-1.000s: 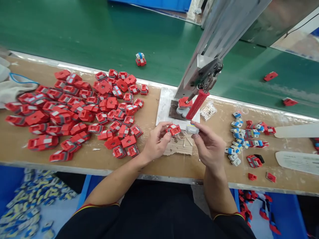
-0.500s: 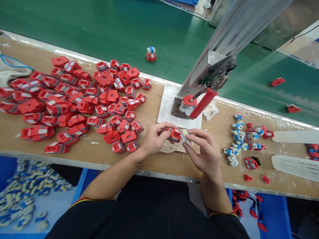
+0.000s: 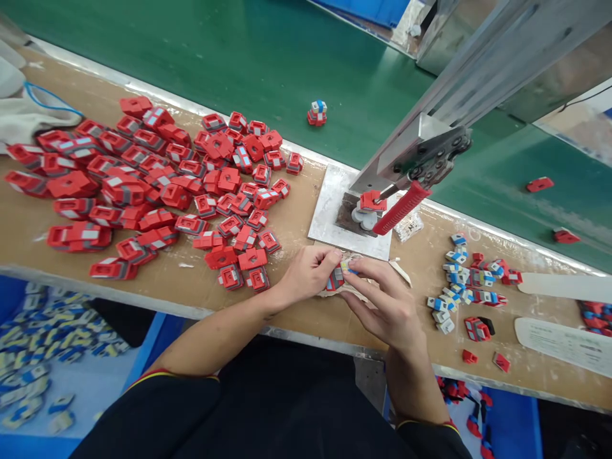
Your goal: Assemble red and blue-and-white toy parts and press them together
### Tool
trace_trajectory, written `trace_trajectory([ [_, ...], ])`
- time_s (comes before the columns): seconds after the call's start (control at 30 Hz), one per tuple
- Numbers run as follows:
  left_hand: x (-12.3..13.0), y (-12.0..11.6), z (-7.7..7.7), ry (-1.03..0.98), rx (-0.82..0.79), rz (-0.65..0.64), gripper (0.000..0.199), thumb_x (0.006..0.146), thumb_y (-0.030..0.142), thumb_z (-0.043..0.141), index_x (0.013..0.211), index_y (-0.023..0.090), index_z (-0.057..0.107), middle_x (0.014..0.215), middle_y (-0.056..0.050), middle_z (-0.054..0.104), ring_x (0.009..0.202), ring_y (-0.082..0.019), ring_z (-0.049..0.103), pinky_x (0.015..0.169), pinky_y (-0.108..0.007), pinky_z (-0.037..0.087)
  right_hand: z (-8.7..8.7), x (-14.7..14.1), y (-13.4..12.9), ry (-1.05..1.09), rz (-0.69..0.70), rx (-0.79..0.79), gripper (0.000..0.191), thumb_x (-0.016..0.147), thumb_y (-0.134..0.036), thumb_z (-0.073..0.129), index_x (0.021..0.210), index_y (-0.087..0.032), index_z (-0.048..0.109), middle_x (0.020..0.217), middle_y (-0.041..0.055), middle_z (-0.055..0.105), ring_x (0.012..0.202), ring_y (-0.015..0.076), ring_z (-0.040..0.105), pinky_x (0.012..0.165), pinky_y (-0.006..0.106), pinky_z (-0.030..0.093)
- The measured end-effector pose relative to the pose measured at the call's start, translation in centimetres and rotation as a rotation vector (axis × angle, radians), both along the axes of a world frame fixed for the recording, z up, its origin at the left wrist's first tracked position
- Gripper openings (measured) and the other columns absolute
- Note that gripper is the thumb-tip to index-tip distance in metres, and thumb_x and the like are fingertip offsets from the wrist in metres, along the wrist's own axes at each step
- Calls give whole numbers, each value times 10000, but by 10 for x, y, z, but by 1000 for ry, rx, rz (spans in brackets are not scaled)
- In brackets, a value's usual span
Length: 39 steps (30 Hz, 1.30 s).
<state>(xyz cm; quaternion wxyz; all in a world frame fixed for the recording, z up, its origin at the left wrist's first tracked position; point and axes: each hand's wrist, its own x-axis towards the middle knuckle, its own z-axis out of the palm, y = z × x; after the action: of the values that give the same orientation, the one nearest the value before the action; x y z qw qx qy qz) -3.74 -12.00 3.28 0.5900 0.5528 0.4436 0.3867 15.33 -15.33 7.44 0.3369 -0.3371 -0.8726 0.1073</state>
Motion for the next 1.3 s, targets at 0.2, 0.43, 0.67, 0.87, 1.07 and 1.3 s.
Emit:
trace_trajectory([
  [0.2, 9, -4, -2, -93, -170, 124, 598, 888, 753, 485, 598, 238, 394, 557, 40, 370, 546, -108, 343, 524, -260, 292, -22, -19, -7, -12, -104, 136, 762, 946, -130, 786, 1645, -240, 503, 1269, 176, 764, 1200, 308, 744, 991, 485, 690],
  [0.43, -3, -11, 7, -96, -18, -91, 705, 1038, 780, 323, 756, 188, 583, 650, 1, 551, 623, -146, 509, 620, -286, 422, -31, -15, -5, 295, -97, 7, 863, 949, -177, 797, 1693, -297, 378, 1318, 136, 781, 1213, 277, 780, 1004, 466, 703],
  [0.67, -10, -10, -6, -261, 566, -119, 732, 895, 629, 828, 1473, 241, 603, 1221, -126, 748, 979, -223, 722, 777, -307, 586, -17, -5, -9, 576, -16, -231, 797, 980, -244, 774, 1661, -338, 371, 1365, 167, 776, 1194, 290, 813, 852, 419, 744],
  [0.87, -10, -8, -11, -261, 784, 27, 693, 887, 546, 865, 1490, 280, 651, 1310, -147, 763, 1184, -287, 769, 956, -393, 658, -22, -9, -11, 629, -25, -159, 603, 975, -207, 777, 1534, -278, 562, 1270, 139, 808, 1256, 297, 792, 936, 432, 739],
  [1.07, -11, -13, -10, -273, 811, 69, 711, 867, 472, 907, 1506, 277, 663, 1207, -128, 806, 1101, -276, 814, 963, -374, 682, -23, -8, -12, 572, -75, -112, 406, 975, -283, 779, 1353, -266, 634, 1153, 139, 823, 1129, 308, 833, 948, 501, 738],
  [1.3, -10, -15, -13, -304, 712, 108, 676, 823, 492, 941, 1422, 265, 727, 1199, -126, 810, 1071, -256, 809, 937, -353, 666, -23, -13, -9, 603, -63, -152, 373, 971, -276, 785, 1295, -271, 600, 1154, 125, 817, 1120, 275, 829, 877, 407, 736],
])
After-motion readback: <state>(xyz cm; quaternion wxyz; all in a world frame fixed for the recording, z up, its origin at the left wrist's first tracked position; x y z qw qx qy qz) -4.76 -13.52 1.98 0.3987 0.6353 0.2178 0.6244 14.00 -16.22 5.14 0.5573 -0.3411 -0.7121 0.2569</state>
